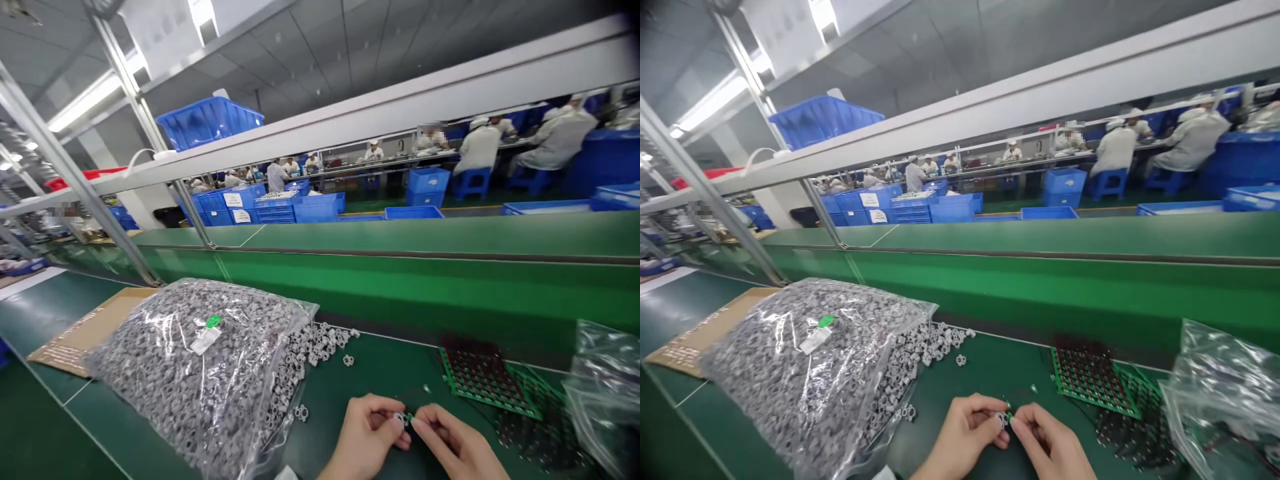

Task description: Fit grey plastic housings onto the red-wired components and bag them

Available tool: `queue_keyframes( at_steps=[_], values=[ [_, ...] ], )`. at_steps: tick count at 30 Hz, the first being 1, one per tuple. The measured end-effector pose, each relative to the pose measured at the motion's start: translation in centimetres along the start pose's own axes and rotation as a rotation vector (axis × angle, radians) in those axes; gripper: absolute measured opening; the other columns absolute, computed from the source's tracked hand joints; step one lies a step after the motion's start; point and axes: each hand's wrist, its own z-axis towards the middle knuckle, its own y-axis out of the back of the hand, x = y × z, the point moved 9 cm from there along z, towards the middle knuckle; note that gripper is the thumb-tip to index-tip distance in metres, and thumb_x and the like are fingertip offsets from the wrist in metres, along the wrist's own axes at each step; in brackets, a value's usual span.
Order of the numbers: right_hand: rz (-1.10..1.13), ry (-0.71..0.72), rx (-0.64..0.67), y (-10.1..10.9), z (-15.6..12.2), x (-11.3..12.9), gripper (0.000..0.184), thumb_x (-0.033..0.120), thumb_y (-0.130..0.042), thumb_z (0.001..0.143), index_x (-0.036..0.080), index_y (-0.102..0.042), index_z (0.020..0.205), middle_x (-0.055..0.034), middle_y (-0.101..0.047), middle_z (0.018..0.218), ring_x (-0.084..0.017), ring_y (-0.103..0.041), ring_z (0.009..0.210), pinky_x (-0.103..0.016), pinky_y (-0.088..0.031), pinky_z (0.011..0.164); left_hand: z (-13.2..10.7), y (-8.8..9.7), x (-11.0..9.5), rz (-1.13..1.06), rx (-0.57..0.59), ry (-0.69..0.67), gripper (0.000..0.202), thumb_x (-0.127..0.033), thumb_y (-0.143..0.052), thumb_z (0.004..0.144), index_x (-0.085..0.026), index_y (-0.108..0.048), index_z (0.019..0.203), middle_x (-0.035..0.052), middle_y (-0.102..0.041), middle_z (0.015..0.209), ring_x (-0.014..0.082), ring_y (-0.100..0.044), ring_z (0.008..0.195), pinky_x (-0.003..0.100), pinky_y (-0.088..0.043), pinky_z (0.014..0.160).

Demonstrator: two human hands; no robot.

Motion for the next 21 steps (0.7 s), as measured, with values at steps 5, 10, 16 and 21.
queue_keyframes(
  at_steps=[5, 10, 16, 21],
  values=[
    [0.132, -0.075, 0.072, -0.7, -0.7, 0.5, 0.04, 0.056, -0.052, 0.086, 0.018, -0.055, 0.073, -0.0003, -0.053, 0.071, -0.013, -0.051, 0.068, -0.018, -0.046, 0.062, -0.4, -0.1, -0.6, 0.001, 0.012, -0.006, 0.072, -0.063, -0.084, 0.047, -0.007, -0.066, 0.088, -0.0002, -0.056, 0.072, 0.0118, -0.063, 0.06, 0.025, -0.054, 0.061],
    [0.207, -0.17, 0.128, -1.5, -1.0, -0.3, 0.04, 0.055, -0.052, 0.083, 0.018, -0.048, 0.067, 0.003, -0.043, 0.063, -0.01, -0.039, 0.058, -0.018, -0.038, 0.054, -0.8, -0.7, -0.8, 0.074, 0.065, -0.019, 0.061, -0.058, -0.082, 0.058, -0.006, -0.07, 0.087, 0.0035, -0.058, 0.077, 0.0104, -0.062, 0.062, 0.026, -0.055, 0.066],
    [0.178, -0.179, 0.089, -1.3, -0.8, -1.2, 0.032, 0.046, -0.052, 0.079, 0.018, -0.045, 0.063, 0.0025, -0.043, 0.061, -0.01, -0.039, 0.059, -0.019, -0.036, 0.056, -1.1, -1.0, -0.9, 0.147, 0.082, -0.125, 0.037, -0.042, -0.078, 0.072, -0.009, -0.073, 0.087, 0.003, -0.054, 0.084, 0.0105, -0.063, 0.065, 0.026, -0.055, 0.068],
    [0.171, -0.189, 0.056, -1.3, -0.8, -0.9, 0.031, 0.046, -0.05, 0.079, 0.019, -0.046, 0.065, 0.0023, -0.045, 0.06, -0.011, -0.042, 0.058, -0.02, -0.039, 0.055, -0.9, -0.9, -0.8, 0.117, 0.056, -0.11, 0.035, -0.039, -0.08, 0.07, -0.009, -0.072, 0.086, 0.0025, -0.054, 0.082, 0.0115, -0.063, 0.065, 0.027, -0.055, 0.067]
  ],
)
